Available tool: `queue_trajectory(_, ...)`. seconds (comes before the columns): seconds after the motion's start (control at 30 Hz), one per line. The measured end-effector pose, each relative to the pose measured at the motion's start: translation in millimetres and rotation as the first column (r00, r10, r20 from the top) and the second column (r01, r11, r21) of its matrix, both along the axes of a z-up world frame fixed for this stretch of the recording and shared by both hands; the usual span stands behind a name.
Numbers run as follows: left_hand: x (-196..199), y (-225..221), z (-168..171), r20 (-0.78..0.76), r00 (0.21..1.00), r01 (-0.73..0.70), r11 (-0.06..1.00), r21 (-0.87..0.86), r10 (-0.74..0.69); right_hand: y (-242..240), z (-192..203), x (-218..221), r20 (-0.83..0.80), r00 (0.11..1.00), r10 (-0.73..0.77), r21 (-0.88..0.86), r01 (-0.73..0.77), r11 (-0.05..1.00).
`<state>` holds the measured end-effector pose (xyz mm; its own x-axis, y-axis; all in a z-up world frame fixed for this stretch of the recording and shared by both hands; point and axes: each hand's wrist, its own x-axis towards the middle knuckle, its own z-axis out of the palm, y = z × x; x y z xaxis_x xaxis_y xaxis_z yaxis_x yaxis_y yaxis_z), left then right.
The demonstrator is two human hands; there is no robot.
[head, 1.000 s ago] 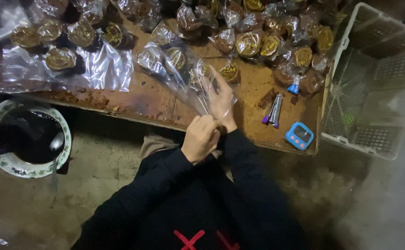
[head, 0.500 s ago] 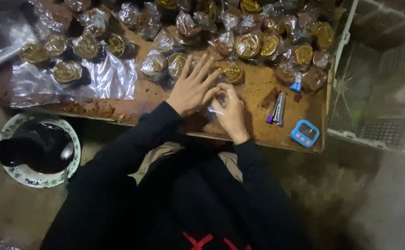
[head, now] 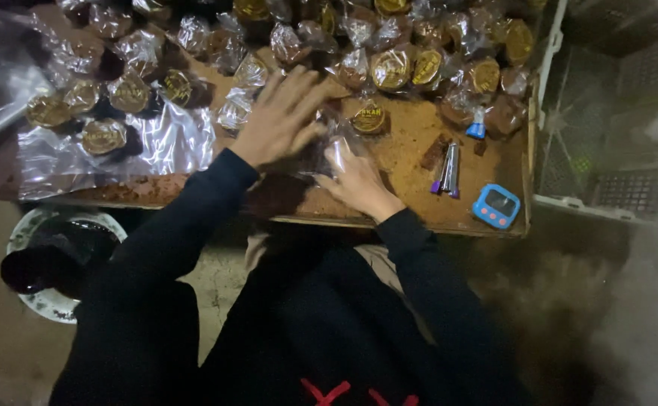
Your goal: The person packages small brown cakes into plastic bags by hand and then seals the bags using a small handheld heat sealer.
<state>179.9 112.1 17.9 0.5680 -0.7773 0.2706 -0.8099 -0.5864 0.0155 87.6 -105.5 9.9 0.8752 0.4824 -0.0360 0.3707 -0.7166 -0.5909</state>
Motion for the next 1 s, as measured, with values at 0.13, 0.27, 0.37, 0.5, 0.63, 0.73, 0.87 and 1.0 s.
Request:
queue_trajectory(0.13, 18, 16, 8, 0.021, 1.000, -0.007, 0.956, -0.295, 0.014, -1, -10, 9, 0.055, 0.998, 0.015, -0.021, -0.014, 1.000)
queue_trajectory(0.27, 16, 21, 5, 0.018, 1.000, 0.016, 0.975, -0.223, -0.013, 4, 6, 10, -0.052, 0.998, -0.025, 0.046, 0.027, 0.999)
queue_trajectory(0.37, 18, 24, 4, 0.024, 0.999, -0.020, 0.995, -0.097, 0.022, 4, -11, 9, -0.150, 0.988, -0.041, -0.050, 0.034, 0.998)
queue_trajectory(0.5, 16, 20, 6, 0.042, 0.999, 0.004, 0.991, -0.131, 0.001, 0, 1, 3, -0.062, 0.998, -0.012, 0.052, 0.015, 0.999)
queue_trajectory(0.63, 17, 25, 7, 0.125, 0.992, 0.012, 0.998, -0.067, -0.004, -1, 1, 5, 0.133, 0.989, 0.060, 0.231, -0.090, 0.969)
queue_trajectory(0.73, 15, 24, -10, 0.201, 0.978, -0.070, 0.991, 0.111, 0.047, 6, -9, 9, 0.142, 0.988, 0.060, 0.185, -0.086, 0.979)
queue_trajectory(0.87, -22, -11, -21, -0.007, 0.999, -0.034, 0.985, -0.169, 0.033, 7, -62, 14, 0.196, 0.981, -0.009, 0.065, -0.003, 0.998)
queue_trajectory(1.0, -36, -6, -4, -0.086, 0.994, -0.080, 0.984, -0.158, 0.067, -8, -77, 11, 0.355, 0.933, 0.058, 0.085, -0.094, 0.992)
